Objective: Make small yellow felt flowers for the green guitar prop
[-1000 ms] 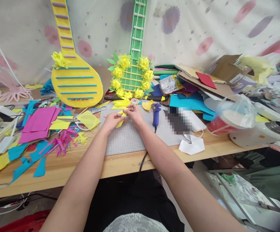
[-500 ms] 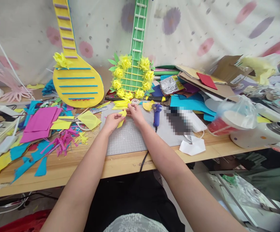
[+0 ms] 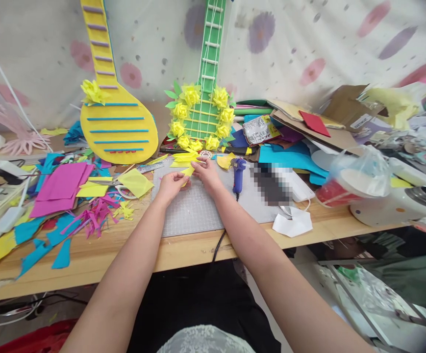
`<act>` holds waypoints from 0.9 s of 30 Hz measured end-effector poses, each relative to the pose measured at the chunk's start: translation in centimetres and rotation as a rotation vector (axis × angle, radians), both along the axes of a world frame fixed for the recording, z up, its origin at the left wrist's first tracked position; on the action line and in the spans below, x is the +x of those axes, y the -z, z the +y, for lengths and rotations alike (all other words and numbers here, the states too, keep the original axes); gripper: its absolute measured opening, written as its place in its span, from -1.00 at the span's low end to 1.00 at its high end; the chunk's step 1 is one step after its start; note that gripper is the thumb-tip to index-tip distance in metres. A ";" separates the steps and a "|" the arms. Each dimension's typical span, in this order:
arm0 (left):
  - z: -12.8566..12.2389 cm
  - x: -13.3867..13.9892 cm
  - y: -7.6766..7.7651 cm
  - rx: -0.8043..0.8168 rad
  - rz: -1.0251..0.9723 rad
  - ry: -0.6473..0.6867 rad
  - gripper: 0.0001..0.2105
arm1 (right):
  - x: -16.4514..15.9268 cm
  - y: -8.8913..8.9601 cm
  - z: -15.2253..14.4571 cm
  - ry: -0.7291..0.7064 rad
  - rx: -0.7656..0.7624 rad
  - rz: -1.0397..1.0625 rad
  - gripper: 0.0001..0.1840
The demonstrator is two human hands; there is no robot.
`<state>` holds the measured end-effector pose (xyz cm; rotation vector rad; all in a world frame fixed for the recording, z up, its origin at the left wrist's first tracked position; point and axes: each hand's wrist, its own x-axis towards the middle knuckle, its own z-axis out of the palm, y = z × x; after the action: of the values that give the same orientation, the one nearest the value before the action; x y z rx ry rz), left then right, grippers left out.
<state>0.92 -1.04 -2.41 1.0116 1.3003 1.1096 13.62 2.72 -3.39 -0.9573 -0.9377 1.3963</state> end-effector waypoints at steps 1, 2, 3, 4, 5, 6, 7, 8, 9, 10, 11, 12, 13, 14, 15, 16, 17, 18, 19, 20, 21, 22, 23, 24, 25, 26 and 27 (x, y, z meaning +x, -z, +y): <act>0.0 0.0 0.0 0.009 0.006 -0.018 -0.77 | -0.1 -0.1 -0.2 -0.037 -0.014 -0.004 -0.42; -0.1 0.0 0.0 0.018 0.008 -0.032 -0.76 | -0.1 -0.1 -0.3 -0.070 -0.021 -0.022 -0.40; -0.1 0.0 -0.1 0.025 0.009 -0.038 -0.76 | -0.1 -0.1 -0.4 -0.091 -0.019 -0.047 -0.40; -0.1 -0.1 -0.1 0.028 0.010 -0.035 -0.75 | -0.1 -0.1 -0.4 -0.092 -0.008 -0.074 -0.41; -0.1 -0.1 -0.1 0.024 0.013 -0.027 -0.75 | -0.1 0.0 -0.3 -0.077 0.007 -0.096 -0.42; -0.1 -0.2 -0.2 0.017 0.016 -0.014 -0.74 | -0.1 0.0 -0.3 -0.049 0.023 -0.108 -0.45; -0.1 -0.2 -0.2 0.009 0.019 -0.001 -0.74 | 0.0 0.1 -0.2 -0.017 0.038 -0.112 -0.47; -0.1 -0.3 -0.2 0.000 0.023 0.010 -0.74 | 0.0 0.1 -0.1 0.011 0.052 -0.110 -0.48; -0.1 -0.4 -0.2 -0.009 0.025 0.015 -0.74 | 0.1 0.1 0.0 0.028 0.062 -0.106 -0.49; -0.1 -0.4 -0.2 -0.015 0.026 0.014 -0.74 | 0.1 0.1 0.0 0.037 0.070 -0.100 -0.49; 0.0 -0.4 -0.1 -0.020 0.025 0.013 -0.74 | 0.1 0.1 0.0 0.038 0.074 -0.095 -0.49; 0.0 -0.5 -0.1 -0.022 0.023 0.010 -0.74 | 0.1 0.1 0.0 0.037 0.074 -0.090 -0.49; 0.0 -0.5 -0.1 -0.023 0.020 0.006 -0.73 | 0.1 0.1 0.0 0.033 0.073 -0.085 -0.48; 0.0 -0.5 -0.1 -0.023 0.016 0.005 -0.73 | 0.1 0.0 0.0 0.029 0.073 -0.079 -0.48; 0.0 -0.5 -0.2 -0.020 0.011 0.005 -0.73 | 0.1 0.0 -0.1 0.023 0.074 -0.071 -0.47; 0.0 -0.5 -0.3 -0.020 0.005 0.008 -0.72 | 0.1 -0.1 -0.1 0.016 0.077 -0.062 -0.47; -0.1 -0.5 -0.4 -0.023 -0.003 0.013 -0.72 | 0.2 -0.1 -0.2 0.006 0.080 -0.053 -0.47; -0.1 -0.5 -0.5 -0.028 -0.014 0.019 -0.72 | 0.2 -0.2 -0.2 -0.004 0.084 -0.045 -0.47; -0.1 -0.5 -0.5 -0.030 -0.026 0.023 -0.72 | 0.3 -0.2 -0.2 -0.014 0.086 -0.041 -0.47; -0.1 -0.6 -0.5 -0.027 -0.032 0.019 -0.72 | 0.3 -0.2 -0.3 -0.019 0.086 -0.039 -0.47; 0.0 -0.6 -0.4 -0.016 -0.029 0.006 -0.74 | 0.4 -0.3 -0.3 -0.022 0.085 -0.041 -0.47; 0.1 -0.6 -0.2 0.001 -0.011 -0.010 -0.76 | 0.4 -0.3 -0.3 -0.021 0.083 -0.046 -0.46; 0.2 -0.7 0.0 0.027 0.022 -0.026 -0.79 | 0.4 -0.3 -0.3 -0.017 0.080 -0.052 -0.46; 0.3 -0.7 0.3 0.060 0.068 -0.039 -0.81 | 0.4 -0.3 -0.3 -0.010 0.076 -0.056 -0.45; 0.5 -0.8 0.7 0.095 0.121 -0.045 -0.83 | 0.4 -0.3 -0.3 -0.002 0.070 -0.060 -0.45; 0.6 -0.9 1.0 0.130 0.172 -0.048 -0.83 | 0.3 -0.3 -0.3 0.006 0.062 -0.062 -0.45; 0.7 -0.9 1.3 0.162 0.212 -0.048 -0.83 | 0.3 -0.3 -0.3 0.013 0.055 -0.062 -0.44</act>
<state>0.01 -0.38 -3.68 1.2510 1.4263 1.1838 13.96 2.47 -3.06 -0.9680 -1.0097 1.3298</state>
